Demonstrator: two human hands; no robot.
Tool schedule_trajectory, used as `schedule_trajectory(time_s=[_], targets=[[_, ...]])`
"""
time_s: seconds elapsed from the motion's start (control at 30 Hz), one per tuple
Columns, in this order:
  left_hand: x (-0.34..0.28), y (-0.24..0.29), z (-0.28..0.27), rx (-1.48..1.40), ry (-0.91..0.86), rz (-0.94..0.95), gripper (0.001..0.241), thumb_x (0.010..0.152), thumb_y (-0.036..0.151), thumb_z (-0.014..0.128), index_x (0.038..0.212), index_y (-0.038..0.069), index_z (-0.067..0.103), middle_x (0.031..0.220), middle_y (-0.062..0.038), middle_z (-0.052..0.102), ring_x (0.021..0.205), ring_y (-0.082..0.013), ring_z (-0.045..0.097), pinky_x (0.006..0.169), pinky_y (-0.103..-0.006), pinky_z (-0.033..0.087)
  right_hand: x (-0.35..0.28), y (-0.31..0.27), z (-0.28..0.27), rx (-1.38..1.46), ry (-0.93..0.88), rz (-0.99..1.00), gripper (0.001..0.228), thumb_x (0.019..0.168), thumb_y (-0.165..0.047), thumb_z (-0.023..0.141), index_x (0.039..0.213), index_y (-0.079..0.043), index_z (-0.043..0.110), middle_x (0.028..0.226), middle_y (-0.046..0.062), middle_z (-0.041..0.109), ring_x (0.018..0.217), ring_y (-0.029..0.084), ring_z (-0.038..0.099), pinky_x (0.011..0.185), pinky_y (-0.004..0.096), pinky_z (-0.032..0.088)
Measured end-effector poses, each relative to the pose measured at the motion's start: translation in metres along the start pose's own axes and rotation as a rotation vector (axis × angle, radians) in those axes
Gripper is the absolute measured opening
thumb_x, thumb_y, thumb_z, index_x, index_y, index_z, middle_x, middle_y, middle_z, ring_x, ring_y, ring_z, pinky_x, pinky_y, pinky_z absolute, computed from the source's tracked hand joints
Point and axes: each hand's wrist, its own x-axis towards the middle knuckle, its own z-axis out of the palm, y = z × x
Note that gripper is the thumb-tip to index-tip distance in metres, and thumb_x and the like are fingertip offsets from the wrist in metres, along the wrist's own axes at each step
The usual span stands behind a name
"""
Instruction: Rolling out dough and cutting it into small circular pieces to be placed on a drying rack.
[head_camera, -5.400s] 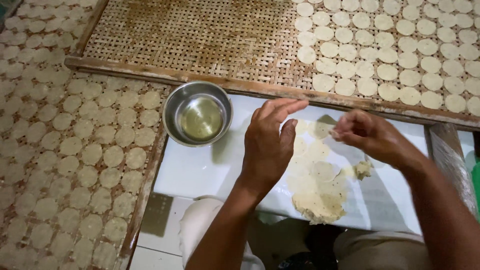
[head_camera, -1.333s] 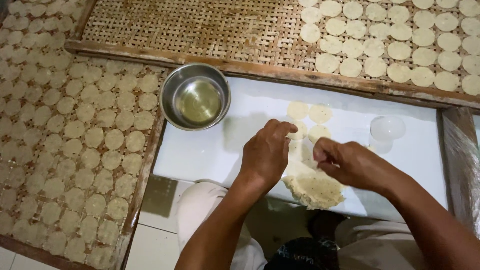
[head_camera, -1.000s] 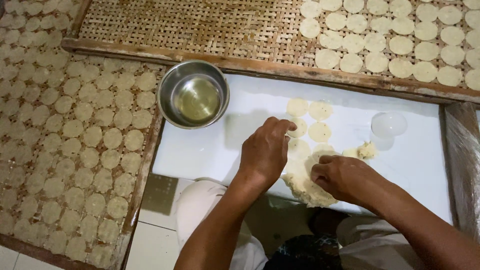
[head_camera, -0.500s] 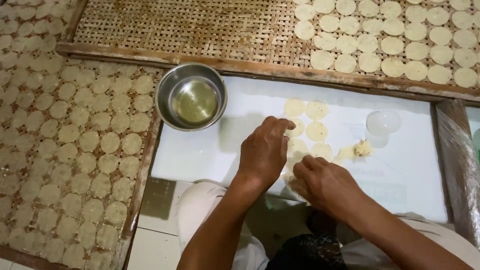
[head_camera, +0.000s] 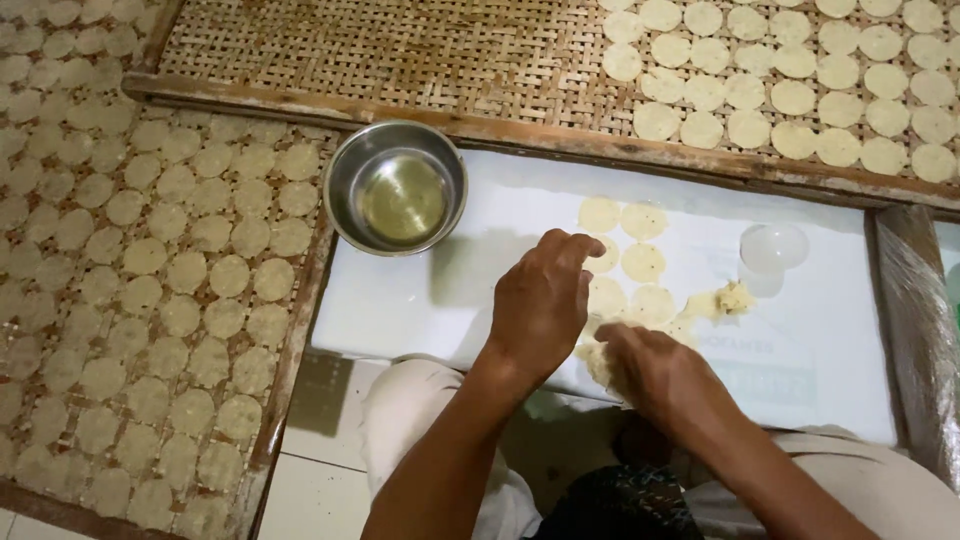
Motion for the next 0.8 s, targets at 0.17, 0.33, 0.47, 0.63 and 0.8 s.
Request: schedule_trajectory(time_s=[0.17, 0.33, 0.47, 0.63, 0.8], targets=[[0.001, 0.007, -0.005, -0.008, -0.019, -0.054, 0.030, 0.088, 0.001, 0.068, 0.116, 0.011, 0.064, 0.107, -0.012, 0.066, 0.088, -0.0341, 0.070, 0.074, -0.0447, 0.056, -0.014, -0.007, 0.020, -0.364, 0.063, -0.248, 0.066, 0.075, -0.032, 0.079, 0.138, -0.021, 0.063, 0.118, 0.015, 0.066, 0.098, 0.033, 0.066, 0.072, 0.043, 0.055], [0.003, 0.006, -0.006, 0.025, -0.062, -0.092, 0.029, 0.088, 0.002, 0.068, 0.116, 0.011, 0.065, 0.107, -0.011, 0.067, 0.088, -0.0335, 0.070, 0.072, -0.0442, 0.056, -0.016, -0.003, 0.022, -0.338, 0.118, -0.251, 0.048, 0.079, -0.017, 0.075, 0.126, -0.017, 0.066, 0.113, 0.010, 0.067, 0.092, 0.028, 0.065, 0.076, 0.041, 0.055], [0.003, 0.007, -0.007, 0.017, -0.063, -0.098, 0.028, 0.089, 0.002, 0.067, 0.115, 0.010, 0.065, 0.107, -0.011, 0.068, 0.091, -0.0337, 0.070, 0.074, -0.0448, 0.056, -0.018, -0.007, 0.017, -0.283, 0.188, -0.223, 0.038, 0.079, -0.017, 0.075, 0.116, -0.011, 0.068, 0.107, 0.011, 0.068, 0.090, 0.030, 0.065, 0.075, 0.042, 0.054], [0.001, 0.006, -0.008, 0.023, -0.081, -0.131, 0.026, 0.090, 0.003, 0.067, 0.115, 0.010, 0.065, 0.109, -0.011, 0.068, 0.092, -0.0341, 0.069, 0.076, -0.0455, 0.055, -0.028, -0.007, 0.007, -0.202, 0.284, -0.234, 0.039, 0.072, -0.013, 0.076, 0.110, -0.007, 0.067, 0.104, 0.013, 0.068, 0.093, 0.034, 0.065, 0.077, 0.045, 0.054], [0.004, 0.008, -0.004, 0.045, -0.091, -0.135, 0.027, 0.088, 0.006, 0.069, 0.114, 0.013, 0.064, 0.108, -0.010, 0.067, 0.091, -0.0339, 0.069, 0.076, -0.0457, 0.055, -0.045, 0.008, 0.002, 0.060, 0.299, 0.023, 0.037, 0.077, 0.007, 0.065, 0.109, -0.009, 0.067, 0.109, 0.011, 0.071, 0.092, 0.026, 0.071, 0.072, 0.038, 0.058]])
